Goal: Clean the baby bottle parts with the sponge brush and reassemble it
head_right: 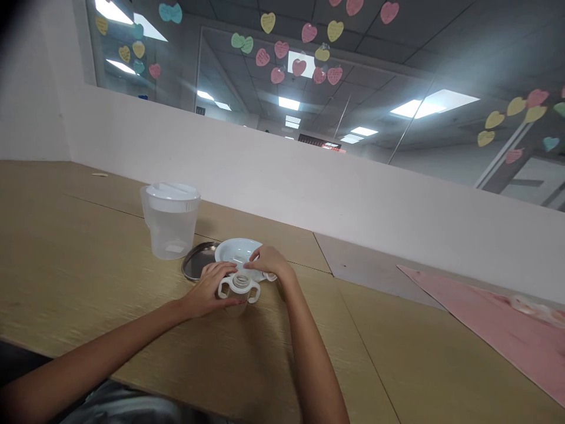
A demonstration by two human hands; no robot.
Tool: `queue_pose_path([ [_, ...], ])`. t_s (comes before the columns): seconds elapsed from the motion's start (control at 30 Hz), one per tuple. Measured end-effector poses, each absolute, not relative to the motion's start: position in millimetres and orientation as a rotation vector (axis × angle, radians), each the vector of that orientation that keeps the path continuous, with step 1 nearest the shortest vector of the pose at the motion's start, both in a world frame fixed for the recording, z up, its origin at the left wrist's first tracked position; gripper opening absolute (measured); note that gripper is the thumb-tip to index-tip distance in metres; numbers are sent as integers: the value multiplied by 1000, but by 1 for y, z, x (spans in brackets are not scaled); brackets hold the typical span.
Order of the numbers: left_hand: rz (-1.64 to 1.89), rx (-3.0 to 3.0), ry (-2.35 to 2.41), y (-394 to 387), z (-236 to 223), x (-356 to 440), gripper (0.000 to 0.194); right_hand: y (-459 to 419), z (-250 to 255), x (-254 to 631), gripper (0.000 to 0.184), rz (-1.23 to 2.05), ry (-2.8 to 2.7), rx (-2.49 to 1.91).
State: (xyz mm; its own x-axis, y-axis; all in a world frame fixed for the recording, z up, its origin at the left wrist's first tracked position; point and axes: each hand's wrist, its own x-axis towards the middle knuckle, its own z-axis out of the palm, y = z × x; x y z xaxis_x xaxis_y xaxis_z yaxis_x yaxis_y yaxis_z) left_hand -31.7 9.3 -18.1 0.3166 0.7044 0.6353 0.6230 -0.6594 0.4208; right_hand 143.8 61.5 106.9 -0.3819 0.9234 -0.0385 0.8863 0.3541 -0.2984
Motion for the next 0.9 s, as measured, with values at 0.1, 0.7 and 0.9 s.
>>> queue_pose_path([
  [0.1,1257,2466,1244,9,-17,-32,65,60,107,147,34,480,-2586,-1686],
  [0.7,1246,2452,1263,8,-16,-31,66,93,69,153,36,-390,-2428,-1965],
  [0.9,1248,2458,1247,8,-16,-32,65,99,65,157,42,-390,-2483,-1850],
])
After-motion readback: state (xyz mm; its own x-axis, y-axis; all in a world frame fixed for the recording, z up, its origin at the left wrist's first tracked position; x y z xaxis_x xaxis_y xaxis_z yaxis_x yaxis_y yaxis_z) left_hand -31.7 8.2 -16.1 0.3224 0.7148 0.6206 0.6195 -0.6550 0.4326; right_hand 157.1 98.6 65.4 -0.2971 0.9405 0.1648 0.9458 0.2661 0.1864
